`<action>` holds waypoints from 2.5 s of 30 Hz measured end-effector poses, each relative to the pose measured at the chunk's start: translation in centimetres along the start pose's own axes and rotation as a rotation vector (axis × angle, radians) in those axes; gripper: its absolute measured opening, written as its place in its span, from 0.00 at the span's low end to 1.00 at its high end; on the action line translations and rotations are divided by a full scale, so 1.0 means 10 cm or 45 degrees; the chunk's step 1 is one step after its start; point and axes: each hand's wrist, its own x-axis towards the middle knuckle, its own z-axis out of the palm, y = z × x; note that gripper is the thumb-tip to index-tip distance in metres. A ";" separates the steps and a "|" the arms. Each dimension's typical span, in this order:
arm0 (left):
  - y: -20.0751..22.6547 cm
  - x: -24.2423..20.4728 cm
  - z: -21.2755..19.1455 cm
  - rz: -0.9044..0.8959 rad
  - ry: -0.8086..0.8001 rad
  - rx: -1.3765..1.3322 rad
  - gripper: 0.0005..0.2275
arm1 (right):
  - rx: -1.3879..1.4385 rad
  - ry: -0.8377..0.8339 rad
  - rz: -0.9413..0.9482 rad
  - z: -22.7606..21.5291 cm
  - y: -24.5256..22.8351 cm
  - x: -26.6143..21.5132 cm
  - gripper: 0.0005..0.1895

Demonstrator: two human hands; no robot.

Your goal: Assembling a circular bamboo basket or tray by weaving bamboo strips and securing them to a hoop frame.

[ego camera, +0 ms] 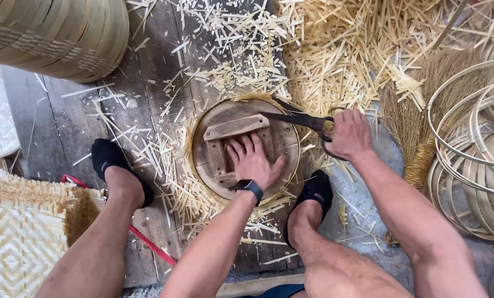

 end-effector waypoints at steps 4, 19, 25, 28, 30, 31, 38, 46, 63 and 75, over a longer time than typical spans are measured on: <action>0.19 -0.09 -0.12 -0.034 -0.004 0.354 0.48 | -0.142 0.052 -0.015 -0.13 -0.29 0.20 0.29; -0.02 -0.16 -0.32 0.294 -0.125 0.502 0.49 | -0.311 0.156 -0.049 0.04 -0.23 0.31 0.30; -0.12 -0.25 -0.51 0.544 -0.333 0.661 0.49 | -0.133 -0.425 0.134 0.07 0.23 -0.12 0.15; -0.10 -0.20 -0.52 0.621 -0.318 0.690 0.50 | -0.135 -0.170 0.086 0.01 0.08 0.03 0.18; -0.12 -0.21 -0.52 0.624 -0.311 0.679 0.50 | -0.140 -0.043 0.025 0.00 -0.11 0.17 0.21; -0.11 -0.21 -0.53 0.618 -0.340 0.710 0.50 | -0.221 -0.113 -0.004 -0.01 -0.17 0.26 0.21; -0.31 -0.21 -0.61 0.812 -0.506 0.980 0.51 | -0.022 -0.218 0.049 0.12 0.38 -0.15 0.15; 0.17 -0.01 0.10 0.092 0.433 -0.208 0.58 | -0.266 -0.057 -0.076 0.05 -0.23 0.29 0.29; -0.12 -0.14 -0.22 0.538 0.208 -0.026 0.58 | -0.080 0.286 -0.089 0.09 -0.27 0.28 0.29; -0.09 -0.17 -0.30 0.656 -0.072 0.109 0.57 | 0.033 -0.029 0.091 -0.31 -0.37 -0.20 0.32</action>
